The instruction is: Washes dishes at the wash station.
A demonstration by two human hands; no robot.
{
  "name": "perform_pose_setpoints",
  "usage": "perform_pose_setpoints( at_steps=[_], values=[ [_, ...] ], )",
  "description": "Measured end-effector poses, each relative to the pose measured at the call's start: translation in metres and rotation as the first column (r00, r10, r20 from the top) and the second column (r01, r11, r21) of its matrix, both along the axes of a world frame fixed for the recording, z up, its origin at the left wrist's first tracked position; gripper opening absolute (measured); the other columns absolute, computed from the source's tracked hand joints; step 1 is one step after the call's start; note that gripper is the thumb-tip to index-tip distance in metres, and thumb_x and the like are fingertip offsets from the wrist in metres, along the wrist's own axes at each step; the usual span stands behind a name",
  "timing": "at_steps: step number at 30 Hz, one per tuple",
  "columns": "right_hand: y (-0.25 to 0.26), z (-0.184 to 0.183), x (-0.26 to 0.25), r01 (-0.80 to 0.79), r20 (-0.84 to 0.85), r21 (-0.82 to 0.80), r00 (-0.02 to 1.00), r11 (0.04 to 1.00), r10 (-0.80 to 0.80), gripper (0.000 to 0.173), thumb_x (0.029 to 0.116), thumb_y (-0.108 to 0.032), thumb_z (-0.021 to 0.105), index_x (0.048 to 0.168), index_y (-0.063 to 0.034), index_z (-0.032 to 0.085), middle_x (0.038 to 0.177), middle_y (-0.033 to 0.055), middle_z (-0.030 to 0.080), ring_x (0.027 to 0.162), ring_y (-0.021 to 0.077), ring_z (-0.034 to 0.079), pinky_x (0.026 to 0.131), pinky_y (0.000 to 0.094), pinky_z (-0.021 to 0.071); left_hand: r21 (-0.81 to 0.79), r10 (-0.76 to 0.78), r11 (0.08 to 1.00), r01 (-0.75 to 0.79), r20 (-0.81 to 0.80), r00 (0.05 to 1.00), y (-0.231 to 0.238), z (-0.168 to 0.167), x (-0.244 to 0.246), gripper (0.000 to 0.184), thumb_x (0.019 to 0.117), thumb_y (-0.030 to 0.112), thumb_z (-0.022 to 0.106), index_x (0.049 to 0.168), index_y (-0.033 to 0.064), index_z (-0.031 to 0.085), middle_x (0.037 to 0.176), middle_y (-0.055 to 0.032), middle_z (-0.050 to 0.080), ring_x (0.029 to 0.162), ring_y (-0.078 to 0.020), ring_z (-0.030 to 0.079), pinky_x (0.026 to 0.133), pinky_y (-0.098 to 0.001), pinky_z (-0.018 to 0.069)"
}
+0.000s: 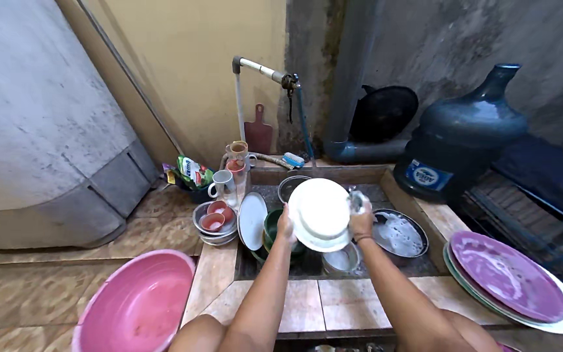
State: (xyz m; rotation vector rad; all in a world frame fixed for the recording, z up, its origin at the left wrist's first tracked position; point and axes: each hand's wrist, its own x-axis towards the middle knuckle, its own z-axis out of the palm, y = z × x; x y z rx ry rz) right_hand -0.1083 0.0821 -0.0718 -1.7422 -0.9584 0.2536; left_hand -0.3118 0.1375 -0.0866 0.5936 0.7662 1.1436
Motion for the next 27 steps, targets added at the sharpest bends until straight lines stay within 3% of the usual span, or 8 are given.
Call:
perform_pose_setpoints(
  at_steps=[4, 6, 9, 13, 18, 20, 22, 27],
  values=[
    [-0.031, -0.038, -0.069, -0.104, 0.044, 0.058, 0.994, 0.993, 0.102, 0.061, 0.0999, -0.036, 0.054, 0.141, 0.0090, 0.054, 0.154, 0.0369, 0.039, 0.147, 0.0488, 0.034, 0.123, 0.0586, 0.0273, 0.112, 0.149, 0.985, -0.130, -0.185, 0.971, -0.008, 0.025, 0.014, 0.059, 0.1141, 0.041, 0.025, 0.130, -0.0058, 0.059, 0.121, -0.0229, 0.067, 0.110, -0.0260, 0.067, 0.096, -0.0449, 0.0562],
    [-0.039, -0.050, -0.105, -0.193, 0.166, 0.117, 0.971, 0.974, 0.172, 0.060, 0.1020, -0.041, 0.042, 0.136, 0.0047, 0.062, 0.153, 0.0357, 0.041, 0.148, 0.0515, 0.032, 0.123, 0.0625, 0.0225, 0.213, 0.166, 0.972, -0.102, -0.308, 0.937, -0.017, 0.026, 0.021, 0.060, 0.1148, 0.036, 0.023, 0.126, -0.0091, 0.060, 0.122, -0.0256, 0.065, 0.114, -0.0262, 0.065, 0.101, -0.0436, 0.0525],
    [-0.020, -0.019, -0.107, -0.267, 0.319, 0.094, 0.921, 0.959, 0.225, 0.046, 0.1023, -0.032, 0.044, 0.133, -0.0073, 0.069, 0.150, 0.0271, 0.051, 0.143, 0.0445, 0.044, 0.119, 0.0620, 0.0332, 0.369, 0.130, 0.929, 0.039, -0.423, 0.897, -0.030, 0.017, 0.027, 0.056, 0.1144, 0.027, 0.023, 0.120, -0.0122, 0.063, 0.114, -0.0246, 0.067, 0.111, -0.0237, 0.064, 0.102, -0.0401, 0.0505],
    [0.033, 0.028, -0.050, -0.245, -0.081, -0.072, 0.968, 0.967, 0.239, 0.034, 0.1042, -0.020, 0.057, 0.127, 0.0024, 0.069, 0.136, 0.0230, 0.064, 0.131, 0.0330, 0.058, 0.115, 0.0481, 0.0416, 0.406, 0.093, 0.906, 0.122, -0.471, 0.877, -0.044, 0.011, 0.035, 0.052, 0.1133, 0.024, 0.029, 0.106, -0.0112, 0.067, 0.099, -0.0206, 0.068, 0.098, -0.0213, 0.066, 0.094, -0.0412, 0.0530],
    [0.012, 0.016, -0.089, -0.267, 0.161, -0.035, 0.950, 0.963, 0.269, 0.040, 0.0994, -0.023, 0.055, 0.133, -0.0063, 0.069, 0.145, 0.0246, 0.056, 0.140, 0.0373, 0.050, 0.119, 0.0531, 0.0371, 0.427, 0.139, 0.902, 0.066, -0.431, 0.891, -0.030, 0.008, 0.032, 0.050, 0.1125, 0.023, 0.030, 0.099, -0.0082, 0.067, 0.089, -0.0139, 0.067, 0.088, -0.0160, 0.065, 0.087, -0.0366, 0.0546],
    [0.021, 0.024, -0.074, -0.238, 0.037, -0.059, 0.970, 0.969, 0.241, 0.038, 0.1020, -0.021, 0.054, 0.132, -0.0022, 0.068, 0.141, 0.0229, 0.060, 0.136, 0.0346, 0.054, 0.117, 0.0512, 0.0399, 0.421, 0.136, 0.905, 0.066, -0.431, 0.892, -0.034, 0.008, 0.035, 0.052, 0.1125, 0.026, 0.030, 0.093, -0.0062, 0.067, 0.084, -0.0126, 0.066, 0.083, -0.0161, 0.066, 0.083, -0.0376, 0.0555],
    [0.038, 0.036, -0.052, -0.208, -0.098, -0.145, 0.976, 0.967, 0.195, 0.036, 0.1073, -0.020, 0.051, 0.130, 0.0037, 0.066, 0.137, 0.0231, 0.063, 0.134, 0.0338, 0.056, 0.117, 0.0492, 0.0391, 0.381, 0.137, 0.924, 0.033, -0.410, 0.902, -0.041, 0.013, 0.039, 0.054, 0.1132, 0.027, 0.030, 0.095, -0.0076, 0.067, 0.088, -0.0160, 0.067, 0.088, -0.0191, 0.066, 0.086, -0.0407, 0.0552],
    [-0.008, -0.015, -0.083, -0.221, 0.102, -0.112, 0.967, 0.969, 0.233, 0.049, 0.1070, -0.022, 0.038, 0.147, 0.0033, 0.052, 0.156, 0.0267, 0.043, 0.149, 0.0395, 0.038, 0.124, 0.0527, 0.0284, 0.301, 0.171, 0.951, -0.062, -0.349, 0.921, -0.022, 0.015, 0.026, 0.055, 0.1144, 0.031, 0.029, 0.107, -0.0083, 0.067, 0.100, -0.0202, 0.070, 0.095, -0.0225, 0.069, 0.089, -0.0428, 0.0571]
  ],
)
